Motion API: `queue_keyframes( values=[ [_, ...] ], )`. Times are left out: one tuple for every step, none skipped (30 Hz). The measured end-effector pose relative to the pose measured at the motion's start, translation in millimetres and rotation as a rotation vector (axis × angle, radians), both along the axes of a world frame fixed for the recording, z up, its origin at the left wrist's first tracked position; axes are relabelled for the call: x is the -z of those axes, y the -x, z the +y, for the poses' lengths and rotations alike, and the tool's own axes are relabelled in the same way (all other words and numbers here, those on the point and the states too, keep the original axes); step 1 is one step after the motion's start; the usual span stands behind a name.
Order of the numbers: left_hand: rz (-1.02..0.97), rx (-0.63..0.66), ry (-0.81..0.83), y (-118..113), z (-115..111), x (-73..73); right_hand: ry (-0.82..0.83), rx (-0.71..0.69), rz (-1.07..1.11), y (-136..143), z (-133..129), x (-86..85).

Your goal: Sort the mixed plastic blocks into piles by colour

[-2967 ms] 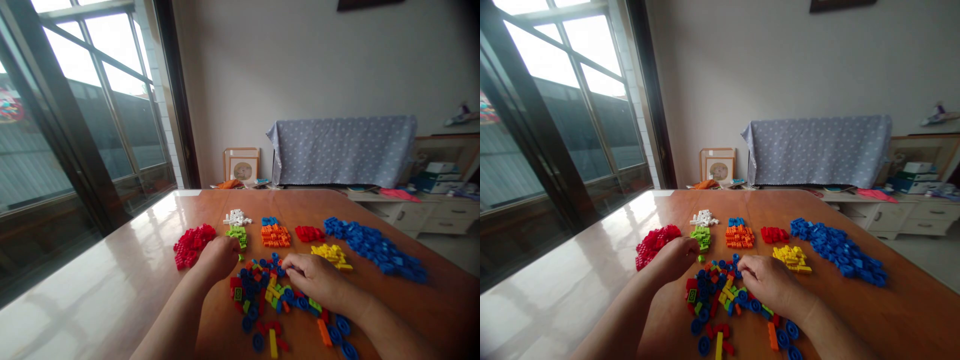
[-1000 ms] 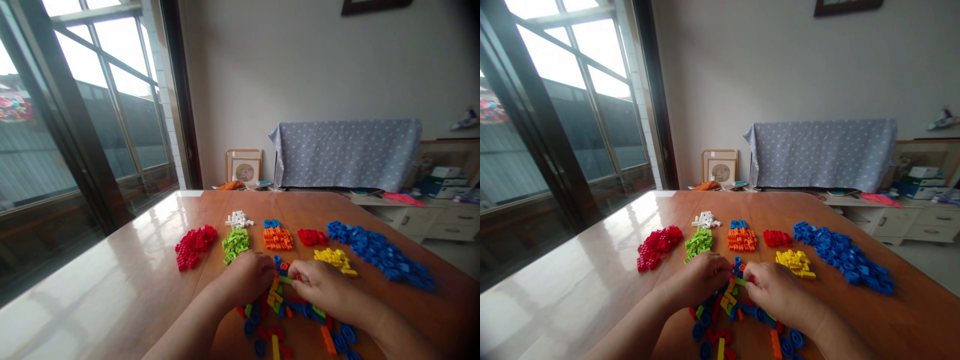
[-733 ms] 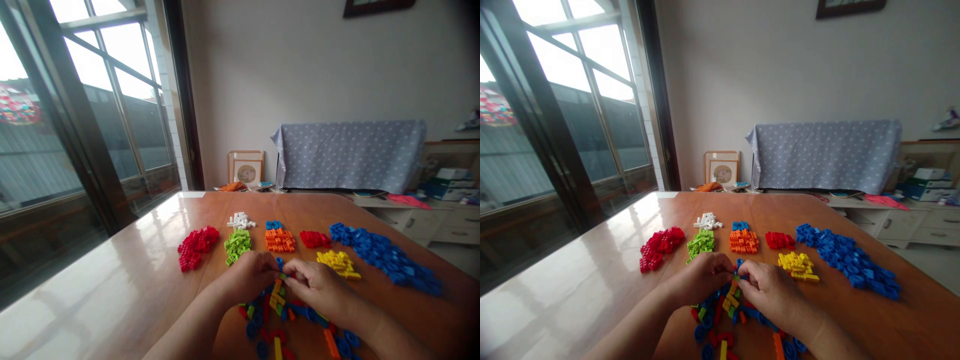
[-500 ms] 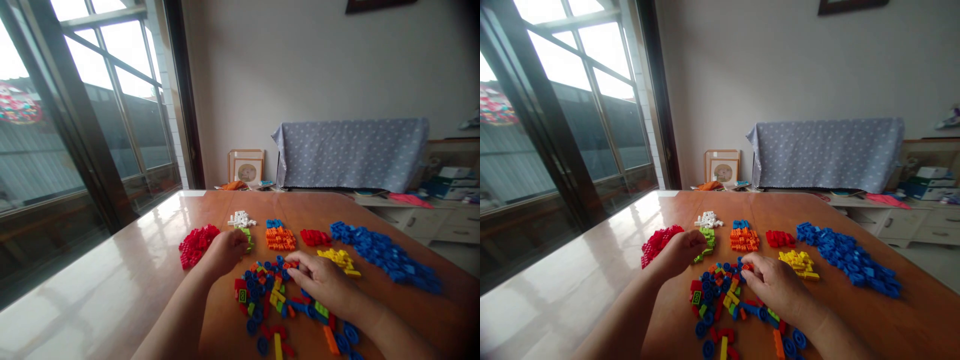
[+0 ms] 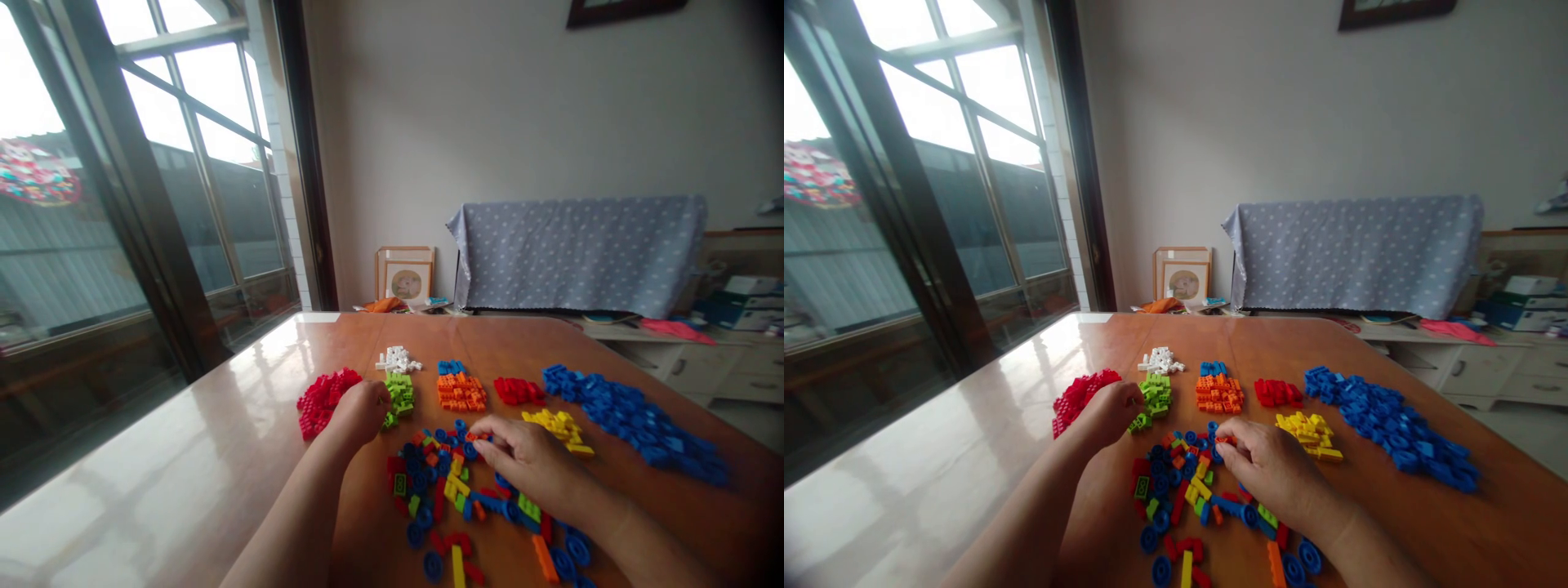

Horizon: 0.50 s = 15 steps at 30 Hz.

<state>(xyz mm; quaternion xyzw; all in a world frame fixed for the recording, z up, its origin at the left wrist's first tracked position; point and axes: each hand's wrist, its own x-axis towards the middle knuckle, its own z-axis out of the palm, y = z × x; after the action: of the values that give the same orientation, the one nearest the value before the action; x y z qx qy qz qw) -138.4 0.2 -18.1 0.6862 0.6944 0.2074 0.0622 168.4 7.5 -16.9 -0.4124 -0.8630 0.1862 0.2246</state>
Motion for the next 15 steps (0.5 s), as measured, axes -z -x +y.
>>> queue_keyframes(
  values=[
    [0.005, -0.009, 0.012, 0.2, 1.4, 2.3, 0.001, 0.000, 0.002, 0.0, 0.2, 0.1],
    [0.007, -0.024, 0.024, 0.2, 2.6, 4.3, 0.002, -0.001, 0.004, -0.1, 0.5, 0.2],
    [0.008, -0.044, 0.033, 0.1, 3.5, 5.9, 0.001, -0.003, 0.005, -0.1, 0.9, 0.3],
    [0.010, -0.066, 0.040, -0.2, 4.0, 7.0, -0.001, -0.006, 0.005, -0.2, 1.3, 0.5],
    [0.015, -0.088, 0.044, -0.6, 4.2, 7.5, -0.005, -0.009, 0.006, -0.3, 1.7, 0.7],
    [0.022, -0.103, 0.045, -1.3, 4.2, 7.3, -0.009, -0.010, 0.006, -0.5, 2.0, 1.0],
    [0.032, -0.114, 0.044, -2.2, 3.8, 6.6, -0.013, -0.010, 0.006, -0.7, 2.2, 1.3],
    [0.042, -0.120, 0.043, -3.5, 3.2, 5.3, -0.017, -0.008, 0.003, -0.9, 2.2, 1.6],
    [0.051, -0.120, 0.038, -5.2, 2.4, 3.6, -0.018, -0.007, -0.002, -1.0, 2.1, 1.9],
    [0.060, -0.112, 0.027, -7.3, 1.3, 1.6, -0.016, -0.008, -0.009, -0.9, 1.7, 2.1],
    [0.068, -0.097, 0.012, -9.8, 0.1, -0.5, -0.013, -0.012, -0.019, -0.5, 1.2, 2.4],
    [0.075, -0.077, -0.003, -12.8, -1.3, -2.7, -0.009, -0.020, -0.033, 0.2, 0.5, 2.7],
    [0.078, -0.050, -0.016, -16.0, -2.9, -4.9, -0.005, -0.030, -0.053, 1.3, -0.3, 3.0],
    [0.077, -0.018, -0.029, -19.5, -4.6, -6.8, -0.001, -0.038, -0.075, 2.7, -1.2, 3.4],
    [0.072, 0.017, -0.036, -23.3, -6.4, -8.6, 0.005, -0.047, -0.100, 4.3, -2.2, 3.9]
  ],
)
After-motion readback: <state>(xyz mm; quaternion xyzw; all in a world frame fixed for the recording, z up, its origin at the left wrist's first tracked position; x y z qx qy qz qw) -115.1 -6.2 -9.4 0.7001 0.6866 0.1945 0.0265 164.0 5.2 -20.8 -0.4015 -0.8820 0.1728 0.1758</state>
